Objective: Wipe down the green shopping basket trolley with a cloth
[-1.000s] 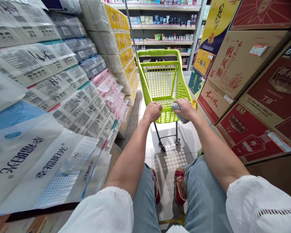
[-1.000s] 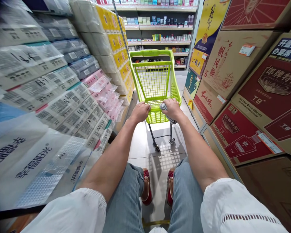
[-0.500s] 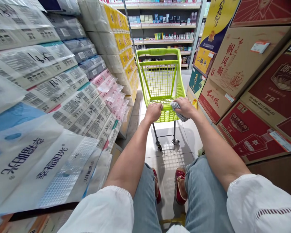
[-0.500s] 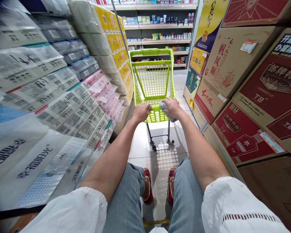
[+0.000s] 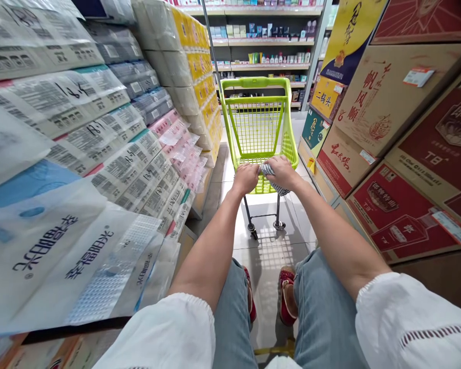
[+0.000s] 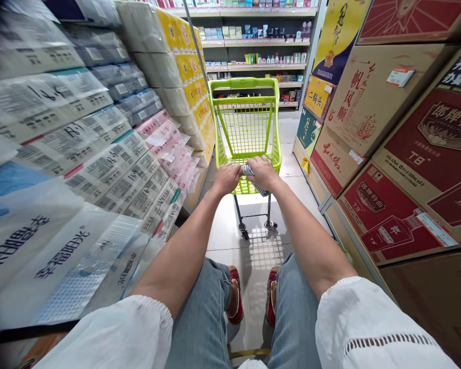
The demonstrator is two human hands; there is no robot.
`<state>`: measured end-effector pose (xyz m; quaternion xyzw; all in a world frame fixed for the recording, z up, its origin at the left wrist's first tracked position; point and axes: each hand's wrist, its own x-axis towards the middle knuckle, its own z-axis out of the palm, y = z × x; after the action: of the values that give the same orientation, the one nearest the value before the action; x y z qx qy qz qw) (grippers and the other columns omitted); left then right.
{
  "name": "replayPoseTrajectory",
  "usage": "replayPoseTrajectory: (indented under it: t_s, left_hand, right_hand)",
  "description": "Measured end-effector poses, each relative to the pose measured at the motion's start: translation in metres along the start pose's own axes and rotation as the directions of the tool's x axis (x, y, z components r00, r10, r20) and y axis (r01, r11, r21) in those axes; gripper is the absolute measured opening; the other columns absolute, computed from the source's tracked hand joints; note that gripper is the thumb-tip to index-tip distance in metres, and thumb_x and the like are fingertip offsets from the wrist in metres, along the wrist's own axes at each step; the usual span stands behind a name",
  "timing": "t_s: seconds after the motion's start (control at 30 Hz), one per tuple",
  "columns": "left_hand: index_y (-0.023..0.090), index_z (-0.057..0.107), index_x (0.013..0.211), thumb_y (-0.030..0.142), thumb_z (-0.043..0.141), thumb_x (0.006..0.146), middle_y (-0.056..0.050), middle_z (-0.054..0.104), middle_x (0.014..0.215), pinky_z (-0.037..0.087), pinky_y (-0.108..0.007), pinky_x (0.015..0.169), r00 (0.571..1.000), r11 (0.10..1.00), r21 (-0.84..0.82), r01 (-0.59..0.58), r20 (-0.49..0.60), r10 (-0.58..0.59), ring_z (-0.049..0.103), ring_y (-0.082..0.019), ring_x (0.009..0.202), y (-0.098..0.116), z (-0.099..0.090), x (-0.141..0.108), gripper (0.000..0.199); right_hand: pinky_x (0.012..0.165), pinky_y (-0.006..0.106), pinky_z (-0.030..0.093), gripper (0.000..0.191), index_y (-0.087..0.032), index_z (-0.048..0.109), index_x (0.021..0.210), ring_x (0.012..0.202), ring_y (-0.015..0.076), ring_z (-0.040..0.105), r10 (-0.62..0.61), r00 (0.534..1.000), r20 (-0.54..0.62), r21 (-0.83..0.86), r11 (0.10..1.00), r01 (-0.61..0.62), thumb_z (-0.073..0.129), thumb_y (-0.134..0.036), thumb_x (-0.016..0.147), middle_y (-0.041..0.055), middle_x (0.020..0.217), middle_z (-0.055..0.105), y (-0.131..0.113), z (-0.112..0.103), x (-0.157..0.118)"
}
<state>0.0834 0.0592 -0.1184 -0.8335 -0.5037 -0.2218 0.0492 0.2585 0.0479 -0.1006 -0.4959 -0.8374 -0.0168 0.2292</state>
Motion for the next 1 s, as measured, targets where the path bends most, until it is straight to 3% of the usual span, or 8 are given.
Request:
replayPoseTrajectory:
  t_s: [0.2, 0.27, 0.5, 0.63, 0.83, 1.0]
  left_hand:
    - [0.020, 0.061, 0.083, 0.027, 0.035, 0.096, -0.009, 0.069, 0.089, 0.036, -0.037, 0.083, 1.000, 1.000, -0.021, 0.005, -0.008, -0.006, 0.058, -0.025, 0.093, 0.003, 0.000, 0.001, 0.030]
    - [0.020, 0.062, 0.084, 0.026, 0.036, 0.095, -0.009, 0.069, 0.090, 0.036, -0.038, 0.083, 1.000, 1.000, -0.027, 0.014, -0.010, -0.015, 0.058, -0.025, 0.094, 0.005, 0.001, 0.002, 0.029]
    - [0.020, 0.063, 0.091, 0.016, 0.042, 0.088, -0.009, 0.070, 0.098, 0.035, -0.038, 0.086, 0.999, 0.999, -0.006, 0.046, -0.007, -0.046, 0.058, -0.026, 0.100, 0.004, 0.002, 0.000, 0.022]
    - [0.020, 0.061, 0.088, 0.024, 0.037, 0.094, -0.009, 0.070, 0.095, 0.036, -0.038, 0.083, 1.000, 1.000, -0.004, -0.003, -0.004, 0.003, 0.058, -0.025, 0.096, -0.002, 0.001, 0.000, 0.025]
    - [0.020, 0.061, 0.084, 0.030, 0.033, 0.097, -0.010, 0.069, 0.090, 0.036, -0.038, 0.082, 1.000, 1.000, -0.023, 0.000, -0.008, 0.000, 0.058, -0.025, 0.092, -0.001, 0.001, 0.001, 0.032]
    - [0.020, 0.062, 0.085, 0.025, 0.037, 0.094, -0.010, 0.070, 0.093, 0.035, -0.040, 0.084, 0.999, 0.999, -0.014, 0.033, -0.016, -0.033, 0.058, -0.026, 0.096, 0.003, 0.002, 0.001, 0.027]
  right_hand:
    - [0.088, 0.044, 0.038, 0.037, -0.020, 0.062, 0.112, 0.102, 0.0303, 0.047, 0.131, 0.991, -0.028, -0.007, 0.991, -0.131, 0.060, -0.026, 0.075, 0.0096, 0.110, 0.062, 0.041, -0.022, -0.019]
    - [0.087, 0.044, 0.038, 0.036, -0.020, 0.062, 0.111, 0.102, 0.0308, 0.046, 0.142, 0.989, -0.034, -0.023, 0.990, -0.143, 0.059, -0.027, 0.075, 0.0103, 0.109, 0.062, 0.034, -0.020, -0.018]
    - [0.085, 0.044, 0.037, 0.038, -0.017, 0.059, 0.114, 0.102, 0.0315, 0.044, 0.016, 0.998, -0.054, -0.057, 0.998, -0.019, 0.058, -0.028, 0.077, 0.0133, 0.111, 0.059, -0.022, 0.008, 0.004]
    - [0.088, 0.043, 0.036, 0.037, -0.019, 0.059, 0.115, 0.101, 0.0299, 0.045, 0.012, 0.999, -0.035, -0.037, 0.999, -0.013, 0.056, -0.028, 0.079, 0.0111, 0.111, 0.061, -0.008, 0.001, 0.001]
    - [0.089, 0.044, 0.037, 0.034, -0.021, 0.062, 0.111, 0.103, 0.0305, 0.046, 0.183, 0.981, -0.062, -0.046, 0.981, -0.186, 0.057, -0.029, 0.078, 0.0101, 0.110, 0.062, 0.032, -0.019, -0.018]
    - [0.088, 0.044, 0.037, 0.034, -0.020, 0.061, 0.111, 0.103, 0.0309, 0.045, 0.140, 0.989, -0.055, -0.048, 0.989, -0.143, 0.056, -0.029, 0.078, 0.0109, 0.112, 0.061, 0.005, -0.008, -0.010]
